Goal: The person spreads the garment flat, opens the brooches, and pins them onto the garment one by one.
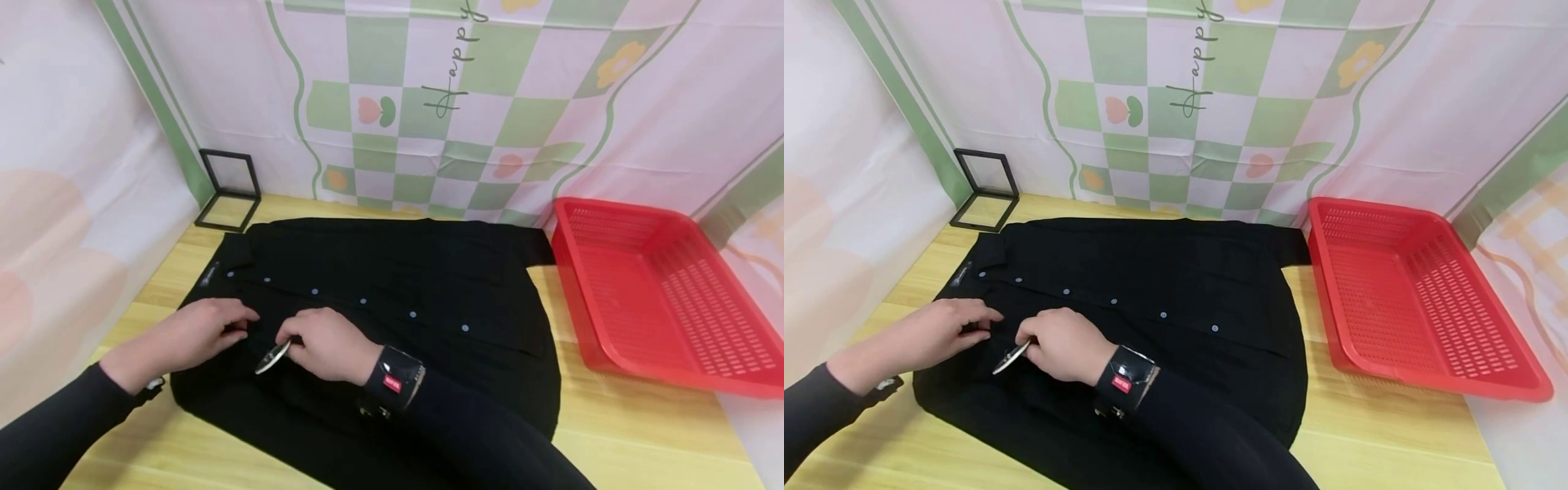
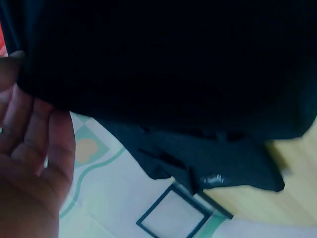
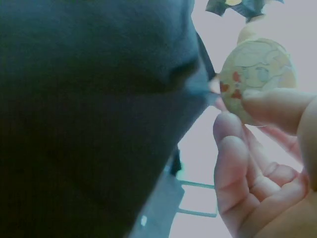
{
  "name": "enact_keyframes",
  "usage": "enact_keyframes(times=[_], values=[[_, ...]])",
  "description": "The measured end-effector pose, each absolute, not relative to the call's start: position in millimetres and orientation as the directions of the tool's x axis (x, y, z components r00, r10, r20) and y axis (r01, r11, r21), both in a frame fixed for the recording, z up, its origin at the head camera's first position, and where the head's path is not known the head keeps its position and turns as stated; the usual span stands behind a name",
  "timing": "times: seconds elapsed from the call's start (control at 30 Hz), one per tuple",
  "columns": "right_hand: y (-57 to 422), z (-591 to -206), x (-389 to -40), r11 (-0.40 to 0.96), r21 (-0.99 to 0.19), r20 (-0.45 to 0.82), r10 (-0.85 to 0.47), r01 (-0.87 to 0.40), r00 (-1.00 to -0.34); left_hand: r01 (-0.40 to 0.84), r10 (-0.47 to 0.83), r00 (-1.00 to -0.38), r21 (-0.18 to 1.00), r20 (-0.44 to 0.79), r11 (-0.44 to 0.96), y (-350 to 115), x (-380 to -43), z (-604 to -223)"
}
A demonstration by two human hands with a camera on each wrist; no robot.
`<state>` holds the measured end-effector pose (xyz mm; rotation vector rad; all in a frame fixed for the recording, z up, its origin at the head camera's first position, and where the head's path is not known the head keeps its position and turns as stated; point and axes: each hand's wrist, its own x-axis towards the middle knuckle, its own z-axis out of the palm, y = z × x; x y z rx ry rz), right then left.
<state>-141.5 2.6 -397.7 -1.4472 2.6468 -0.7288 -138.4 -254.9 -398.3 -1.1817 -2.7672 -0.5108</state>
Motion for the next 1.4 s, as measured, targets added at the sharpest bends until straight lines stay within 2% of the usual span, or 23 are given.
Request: enact_keyframes(times=[0.2, 0.43, 0.57, 0.9, 1.13, 1.4], values=[[-24, -407, -154, 0.473, -0.429, 0.138, -0.807, -0.769, -0.574, 0.674, 0.632, -0.737, 0.316, 0.238, 0.668, -255, -136, -401], [-42, -414, -162, 0.499, -0.388, 0.096, -0.814, -0.775, -0.572, 0.63, 0.611, -0.77, 0.371, 0.183, 0.682, -255, -134, -399], [-47, -415, -163, 0.532, -0.376, 0.044, -0.807, -0.758, -0.589, 0.64, 0.617, -0.764, 0.349, 0.19, 0.684, -255, -133, -400], [-51, -422, -165, 0.613, -0.444, -0.028, -0.739, -0.654, -0.673, 0.681, 0.645, -0.73, 0.319, 0.225, 0.659, -260, -133, -402], [-47, -423, -161, 0.623, -0.414, 0.046, -0.714, -0.664, -0.699, 0.714, 0.659, -0.7, 0.285, 0.277, 0.639, -261, -132, -406], [-38, -425, -155, 0.593, -0.269, 0.227, -0.727, -0.759, -0.648, 0.737, 0.672, -0.676, 0.268, 0.302, 0.62, -263, -132, -409]])
